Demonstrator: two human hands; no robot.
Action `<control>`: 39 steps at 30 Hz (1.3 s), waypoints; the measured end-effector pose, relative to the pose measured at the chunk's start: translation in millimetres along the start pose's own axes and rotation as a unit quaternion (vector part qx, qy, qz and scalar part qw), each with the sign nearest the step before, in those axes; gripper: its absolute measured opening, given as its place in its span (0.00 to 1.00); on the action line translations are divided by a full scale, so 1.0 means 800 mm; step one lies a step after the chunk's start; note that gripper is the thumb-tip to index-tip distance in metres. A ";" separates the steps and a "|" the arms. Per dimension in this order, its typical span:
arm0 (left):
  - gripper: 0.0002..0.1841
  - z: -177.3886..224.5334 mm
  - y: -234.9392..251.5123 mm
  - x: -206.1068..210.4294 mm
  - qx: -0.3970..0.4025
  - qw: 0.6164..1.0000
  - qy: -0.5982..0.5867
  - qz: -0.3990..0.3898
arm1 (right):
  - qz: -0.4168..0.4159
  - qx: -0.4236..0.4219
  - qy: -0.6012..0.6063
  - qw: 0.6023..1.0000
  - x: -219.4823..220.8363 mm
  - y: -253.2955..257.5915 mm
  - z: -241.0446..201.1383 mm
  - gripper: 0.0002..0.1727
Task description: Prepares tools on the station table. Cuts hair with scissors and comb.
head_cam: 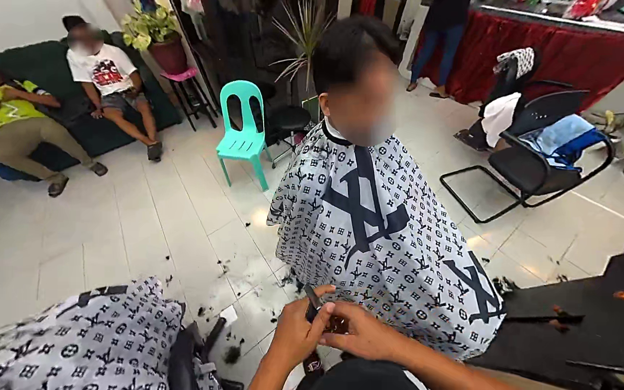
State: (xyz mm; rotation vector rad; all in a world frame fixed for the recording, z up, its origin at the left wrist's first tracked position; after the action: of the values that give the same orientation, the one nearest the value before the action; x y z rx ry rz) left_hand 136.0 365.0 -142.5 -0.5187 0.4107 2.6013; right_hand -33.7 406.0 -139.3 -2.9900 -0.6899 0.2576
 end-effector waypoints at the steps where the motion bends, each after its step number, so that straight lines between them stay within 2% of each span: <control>1: 0.26 -0.004 0.013 -0.013 0.023 0.999 0.028 -0.011 | -0.001 -0.005 0.000 1.000 0.004 0.016 -0.002 0.19; 5: 0.24 -0.019 0.089 -0.045 0.148 0.983 0.077 -0.078 | 0.074 0.015 0.042 0.996 -0.012 0.065 -0.001 0.13; 7: 0.24 -0.028 0.130 -0.053 0.179 0.971 0.078 -0.136 | 0.114 0.022 0.060 0.991 -0.029 0.086 0.006 0.10; 9: 0.26 -0.036 0.177 -0.066 0.161 0.964 0.061 -0.205 | 0.148 0.011 0.083 0.985 -0.045 0.106 0.014 0.10; 11: 0.26 -0.043 0.238 -0.089 0.103 0.966 -0.006 -0.237 | 0.189 -0.024 0.091 0.977 -0.063 0.125 0.019 0.14; 13: 0.22 -0.050 0.312 -0.124 0.068 0.961 -0.149 -0.220 | 0.242 -0.056 0.091 0.964 -0.087 0.147 0.016 0.16; 15: 0.16 -0.050 0.386 -0.168 0.059 0.937 -0.281 -0.200 | 0.296 -0.073 0.084 0.949 -0.112 0.171 0.007 0.15; 18: 0.09 -0.022 0.491 -0.225 0.083 0.905 -0.374 -0.184 | 0.337 -0.098 0.097 0.931 -0.144 0.205 -0.013 0.18; 20: 0.08 0.011 0.565 -0.247 0.109 0.890 -0.408 -0.171 | 0.324 -0.124 0.159 0.924 -0.158 0.225 -0.028 0.27; 21: 0.09 0.030 0.603 -0.252 0.112 0.882 -0.424 -0.172 | 0.314 -0.143 0.194 0.918 -0.163 0.237 -0.034 0.30; 23: 0.14 0.063 0.674 -0.247 0.082 0.864 -0.463 -0.177 | 0.316 -0.179 0.222 0.905 -0.167 0.263 -0.045 0.28; 26: 0.18 0.073 0.760 -0.221 0.003 0.856 -0.455 -0.247 | 0.402 -0.214 0.152 0.877 -0.160 0.306 -0.058 0.27; 28: 0.18 0.046 0.792 -0.203 -0.022 0.848 -0.407 -0.339 | 0.474 -0.219 0.079 0.849 -0.153 0.332 -0.063 0.31; 31: 0.15 -0.009 0.809 -0.196 -0.019 0.824 -0.369 -0.428 | 0.570 -0.195 0.013 0.798 -0.145 0.366 -0.080 0.32; 35: 0.11 -0.062 0.824 -0.201 0.086 0.760 -0.335 -0.550 | 0.685 -0.117 -0.104 0.712 -0.141 0.384 -0.125 0.25; 37: 0.09 -0.058 0.834 -0.205 0.140 0.719 -0.363 -0.576 | 0.720 -0.083 -0.155 0.671 -0.144 0.382 -0.148 0.22; 39: 0.14 -0.035 0.837 -0.204 0.140 0.685 -0.467 -0.540 | 0.748 -0.041 -0.209 0.629 -0.148 0.380 -0.171 0.20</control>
State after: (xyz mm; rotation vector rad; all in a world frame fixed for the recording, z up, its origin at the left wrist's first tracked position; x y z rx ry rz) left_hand -45.2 -277.3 33.4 0.5733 0.0584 1.2869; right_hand 15.8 77.6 -16.7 -2.6128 1.9710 0.9242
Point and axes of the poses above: each hand's wrist, its own y-axis towards the middle knuckle, its own x-axis out of the palm, z = x × y, the point moved 2 cm from there along y, towards the middle knuckle, and after that the axes turned 1 degree about y, right-handed, at the moved point
